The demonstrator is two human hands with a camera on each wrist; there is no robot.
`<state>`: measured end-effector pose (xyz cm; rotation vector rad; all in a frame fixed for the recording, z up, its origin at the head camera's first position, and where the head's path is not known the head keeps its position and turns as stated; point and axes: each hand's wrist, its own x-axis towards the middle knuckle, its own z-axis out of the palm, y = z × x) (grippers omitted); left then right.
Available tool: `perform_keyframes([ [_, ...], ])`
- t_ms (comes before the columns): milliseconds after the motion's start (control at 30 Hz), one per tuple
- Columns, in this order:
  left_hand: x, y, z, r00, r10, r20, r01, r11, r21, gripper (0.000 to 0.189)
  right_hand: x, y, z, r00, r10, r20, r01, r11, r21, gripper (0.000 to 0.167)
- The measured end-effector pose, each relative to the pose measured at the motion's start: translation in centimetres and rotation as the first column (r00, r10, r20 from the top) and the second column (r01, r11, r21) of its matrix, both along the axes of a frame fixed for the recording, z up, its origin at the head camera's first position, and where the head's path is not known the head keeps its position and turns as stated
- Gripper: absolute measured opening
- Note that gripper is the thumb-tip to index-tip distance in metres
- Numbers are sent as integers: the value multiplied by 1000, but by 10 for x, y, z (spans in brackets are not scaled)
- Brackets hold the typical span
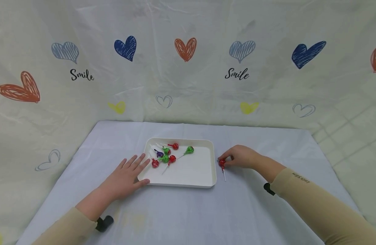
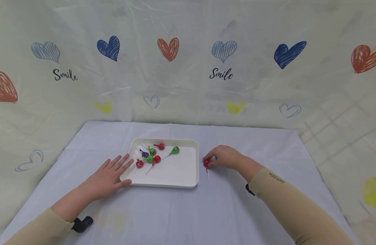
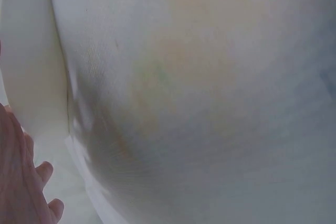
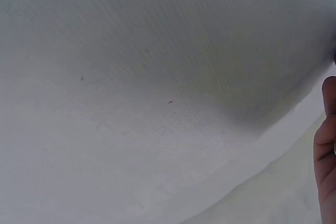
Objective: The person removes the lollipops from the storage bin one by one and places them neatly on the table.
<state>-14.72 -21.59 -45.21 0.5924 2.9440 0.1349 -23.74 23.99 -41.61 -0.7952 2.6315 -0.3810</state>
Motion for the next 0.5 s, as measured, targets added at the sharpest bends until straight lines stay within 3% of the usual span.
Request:
perform_keyframes([
  [500, 2, 0, 2, 1000, 1, 3, -1, 1000, 12, 85, 2, 0, 0, 1000, -6, -14, 6, 1000, 3, 32],
])
